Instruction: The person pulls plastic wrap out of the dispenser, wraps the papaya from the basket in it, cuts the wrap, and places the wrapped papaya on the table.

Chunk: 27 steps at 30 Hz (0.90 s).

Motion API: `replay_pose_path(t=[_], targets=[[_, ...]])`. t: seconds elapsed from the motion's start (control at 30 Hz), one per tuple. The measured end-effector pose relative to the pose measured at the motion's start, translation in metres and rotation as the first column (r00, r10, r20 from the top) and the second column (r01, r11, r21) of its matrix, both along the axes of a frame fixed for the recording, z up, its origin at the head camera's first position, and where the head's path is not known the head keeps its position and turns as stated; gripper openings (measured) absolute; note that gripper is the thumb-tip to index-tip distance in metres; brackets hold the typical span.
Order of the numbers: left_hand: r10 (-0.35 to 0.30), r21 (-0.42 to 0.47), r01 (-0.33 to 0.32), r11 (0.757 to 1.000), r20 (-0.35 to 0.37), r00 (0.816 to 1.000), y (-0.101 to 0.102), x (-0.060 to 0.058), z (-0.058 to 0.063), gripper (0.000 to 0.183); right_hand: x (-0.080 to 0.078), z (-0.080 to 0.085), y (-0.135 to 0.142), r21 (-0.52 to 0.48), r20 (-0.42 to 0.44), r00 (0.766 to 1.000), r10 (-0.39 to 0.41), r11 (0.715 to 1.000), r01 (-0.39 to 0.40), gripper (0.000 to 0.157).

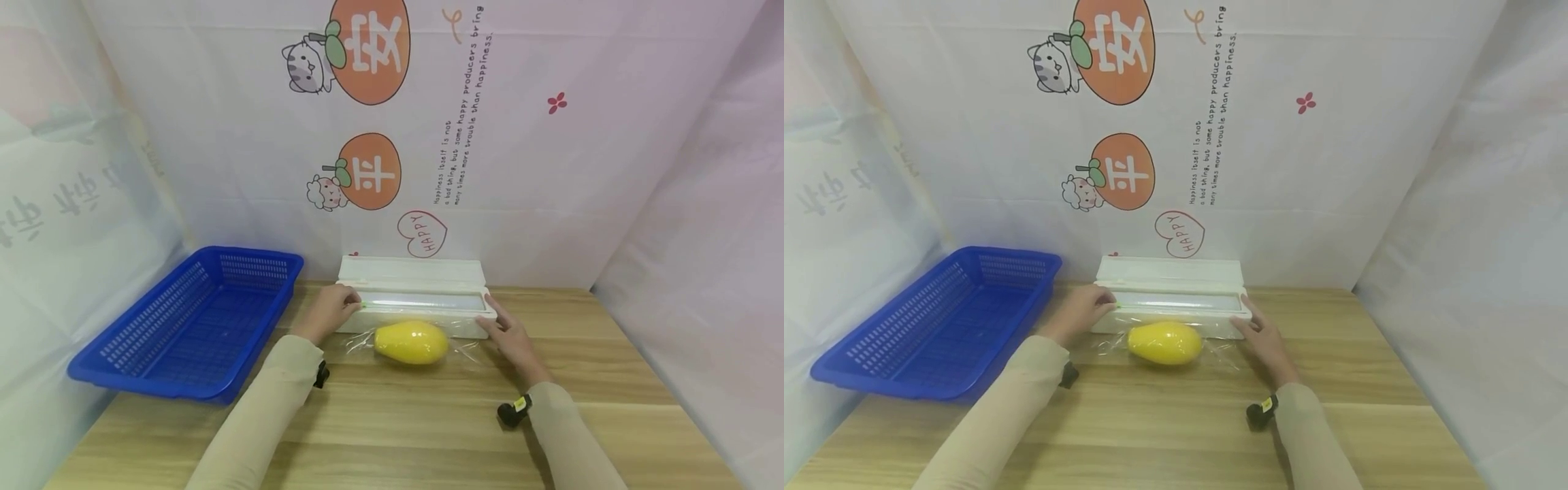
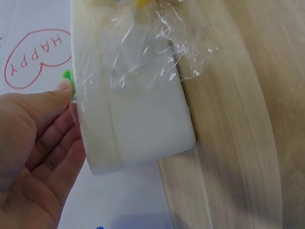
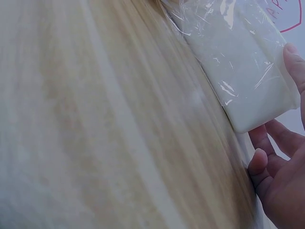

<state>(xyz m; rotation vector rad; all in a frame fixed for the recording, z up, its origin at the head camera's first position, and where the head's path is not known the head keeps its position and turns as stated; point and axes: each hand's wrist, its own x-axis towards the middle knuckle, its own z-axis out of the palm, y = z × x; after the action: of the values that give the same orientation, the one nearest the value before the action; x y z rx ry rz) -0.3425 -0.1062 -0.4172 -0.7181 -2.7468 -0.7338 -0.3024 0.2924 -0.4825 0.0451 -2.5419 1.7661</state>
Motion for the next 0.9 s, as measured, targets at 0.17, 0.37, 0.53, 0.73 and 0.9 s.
replay_pose_path(t=[0.17, 0.37, 0.53, 0.73, 0.9], targets=[[0.014, -0.002, -0.014, 1.000, 0.039, 0.999, -0.006, 0.001, 0.000, 0.011, -0.001, -0.001, 0.000, 0.000, 0.009, 1.000, -0.002, 1.000, 0.002, 0.076], [0.063, -0.020, -0.062, 0.998, 0.019, 0.998, -0.016, 0.000, 0.000, 0.013, 0.001, 0.000, -0.002, -0.009, -0.003, 1.000, 0.001, 1.000, -0.001, 0.074], [0.087, 0.010, -0.088, 0.996, 0.011, 0.996, -0.022, 0.002, -0.001, 0.013, 0.001, 0.002, -0.001, -0.005, 0.004, 1.000, 0.000, 1.000, 0.000, 0.073], [0.097, 0.062, -0.098, 0.993, 0.021, 0.995, -0.026, 0.005, -0.003, 0.014, -0.001, 0.000, 0.002, -0.021, 0.000, 1.000, 0.005, 1.000, -0.005, 0.073], [0.087, 0.058, -0.088, 0.994, 0.010, 0.996, -0.030, 0.003, -0.007, 0.015, 0.000, 0.001, 0.000, -0.003, -0.015, 1.000, 0.016, 1.000, -0.017, 0.073]])
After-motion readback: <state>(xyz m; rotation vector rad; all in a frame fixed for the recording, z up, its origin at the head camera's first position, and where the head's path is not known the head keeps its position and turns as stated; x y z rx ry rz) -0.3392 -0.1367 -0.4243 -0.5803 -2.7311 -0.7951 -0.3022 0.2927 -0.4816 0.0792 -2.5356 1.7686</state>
